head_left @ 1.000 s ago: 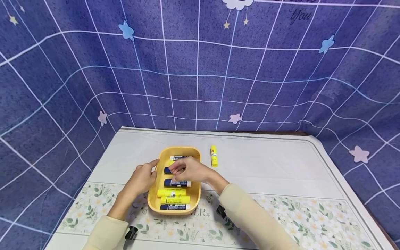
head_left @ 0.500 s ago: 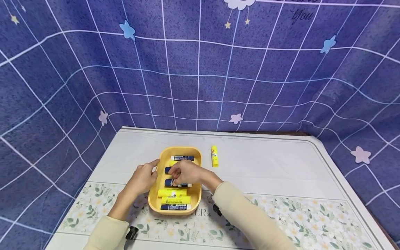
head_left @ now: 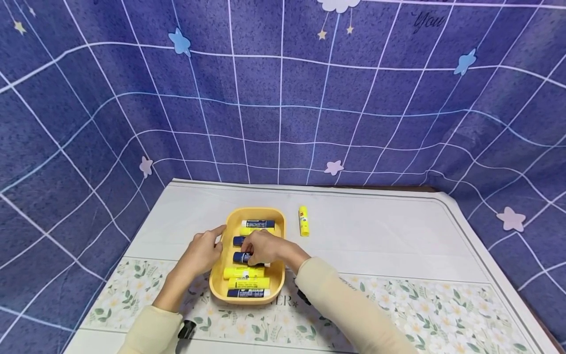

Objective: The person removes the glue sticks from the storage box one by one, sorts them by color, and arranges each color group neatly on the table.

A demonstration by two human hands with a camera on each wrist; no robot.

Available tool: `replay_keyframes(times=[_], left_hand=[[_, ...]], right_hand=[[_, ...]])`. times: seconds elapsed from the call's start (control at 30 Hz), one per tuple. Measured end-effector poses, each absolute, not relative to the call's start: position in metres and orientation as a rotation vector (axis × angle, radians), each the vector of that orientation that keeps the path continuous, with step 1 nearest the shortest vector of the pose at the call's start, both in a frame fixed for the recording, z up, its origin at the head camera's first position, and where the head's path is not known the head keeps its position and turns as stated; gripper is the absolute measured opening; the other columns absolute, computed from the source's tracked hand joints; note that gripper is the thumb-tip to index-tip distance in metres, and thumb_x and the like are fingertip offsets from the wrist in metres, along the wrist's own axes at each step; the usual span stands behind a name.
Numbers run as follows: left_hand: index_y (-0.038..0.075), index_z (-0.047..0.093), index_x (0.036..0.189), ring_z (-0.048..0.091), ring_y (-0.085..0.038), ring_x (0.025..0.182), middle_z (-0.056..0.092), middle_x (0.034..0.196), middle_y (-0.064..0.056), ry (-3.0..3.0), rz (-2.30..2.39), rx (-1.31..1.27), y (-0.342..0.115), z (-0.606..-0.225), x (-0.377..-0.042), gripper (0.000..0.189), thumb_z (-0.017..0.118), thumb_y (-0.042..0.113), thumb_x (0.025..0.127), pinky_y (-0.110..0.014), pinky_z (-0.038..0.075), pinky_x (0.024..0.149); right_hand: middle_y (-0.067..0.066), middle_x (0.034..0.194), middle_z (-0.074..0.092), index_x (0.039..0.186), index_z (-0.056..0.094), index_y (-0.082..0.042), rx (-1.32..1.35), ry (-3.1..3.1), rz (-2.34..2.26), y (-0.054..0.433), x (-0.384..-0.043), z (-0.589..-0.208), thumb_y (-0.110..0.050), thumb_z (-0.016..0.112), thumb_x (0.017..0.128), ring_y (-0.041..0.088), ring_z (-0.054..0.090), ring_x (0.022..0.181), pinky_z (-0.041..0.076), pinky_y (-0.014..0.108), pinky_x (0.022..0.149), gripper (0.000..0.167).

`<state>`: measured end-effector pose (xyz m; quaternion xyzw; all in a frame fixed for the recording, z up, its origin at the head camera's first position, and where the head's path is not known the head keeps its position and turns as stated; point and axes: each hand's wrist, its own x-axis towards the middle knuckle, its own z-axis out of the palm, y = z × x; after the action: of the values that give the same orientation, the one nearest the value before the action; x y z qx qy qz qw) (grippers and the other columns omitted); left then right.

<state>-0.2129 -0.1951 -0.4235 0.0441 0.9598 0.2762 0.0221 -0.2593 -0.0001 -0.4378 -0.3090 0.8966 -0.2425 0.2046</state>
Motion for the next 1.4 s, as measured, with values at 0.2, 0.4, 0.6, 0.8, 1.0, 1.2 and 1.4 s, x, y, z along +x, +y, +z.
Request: replay_keyframes(times=[0.2,0.4,0.6,0.8,1.0,1.2,1.4], left_hand=[[-0.006,0.046,0.152,0.052,-0.013,0.054,0.073,0.102,-0.023,2.971,0.865,0.126,-0.195,-0.425,-0.213,0.053,0.054,0.003,0.1,-0.027,0.045,0.052],[-0.005,0.045,0.153,0.053,-0.013,0.054,0.072,0.099,-0.021,2.96,0.868,0.114,-0.196,-0.425,-0.214,0.053,0.054,0.003,0.1,-0.027,0.045,0.051],[-0.006,0.046,0.152,0.054,-0.013,0.057,0.071,0.114,-0.027,2.973,0.864,0.135,-0.195,-0.424,-0.215,0.053,0.054,0.003,0.1,-0.027,0.045,0.053],[-0.006,0.047,0.151,0.052,-0.013,0.055,0.072,0.104,-0.023,2.985,0.86,0.145,-0.196,-0.424,-0.215,0.053,0.054,0.003,0.099,-0.028,0.044,0.052],[-0.006,0.046,0.151,0.053,-0.013,0.053,0.071,0.086,-0.016,2.971,0.858,0.127,-0.195,-0.425,-0.214,0.053,0.054,0.003,0.099,-0.028,0.045,0.052],[-0.005,0.044,0.153,0.053,-0.013,0.051,0.071,0.083,-0.014,2.958,0.862,0.124,-0.194,-0.426,-0.213,0.054,0.053,0.003,0.1,-0.026,0.044,0.049],[-0.007,0.044,0.152,0.063,-0.014,0.063,0.069,0.122,-0.032,2.971,0.86,0.124,-0.194,-0.425,-0.212,0.054,0.053,0.002,0.1,-0.027,0.051,0.056]], right_hand=[[-0.006,0.102,0.072,0.116,0.076,-0.012,-0.84,2.48,-0.739,-0.001,-0.259,-0.438,-0.011,0.081,0.089,0.004,0.061,0.091,0.051,0.019,0.085,0.027],[-0.003,0.099,0.075,0.114,0.077,-0.011,-0.825,2.449,-0.889,0.0,-0.261,-0.437,-0.008,0.083,0.086,0.003,0.064,0.088,0.053,0.018,0.081,0.029],[0.0,0.102,0.077,0.114,0.077,-0.008,-0.782,2.415,-1.065,0.004,-0.262,-0.432,-0.004,0.082,0.084,0.005,0.067,0.088,0.055,0.018,0.082,0.03],[0.004,0.102,0.077,0.115,0.077,-0.006,-0.725,2.406,-1.262,0.011,-0.258,-0.423,-0.003,0.08,0.085,0.009,0.068,0.089,0.056,0.02,0.081,0.03],[0.012,0.106,0.074,0.122,0.073,0.0,-0.651,2.254,-1.579,0.026,-0.251,-0.409,-0.001,0.075,0.086,0.014,0.065,0.093,0.056,0.023,0.083,0.036],[0.017,0.112,0.073,0.124,0.071,0.003,-0.478,2.123,-1.893,0.042,-0.243,-0.39,0.003,0.074,0.087,0.011,0.066,0.093,0.059,0.024,0.084,0.038],[0.016,0.108,0.072,0.125,0.069,0.008,-0.315,2.039,-2.105,0.059,-0.235,-0.386,0.007,0.071,0.086,0.011,0.066,0.091,0.059,0.025,0.086,0.039]])
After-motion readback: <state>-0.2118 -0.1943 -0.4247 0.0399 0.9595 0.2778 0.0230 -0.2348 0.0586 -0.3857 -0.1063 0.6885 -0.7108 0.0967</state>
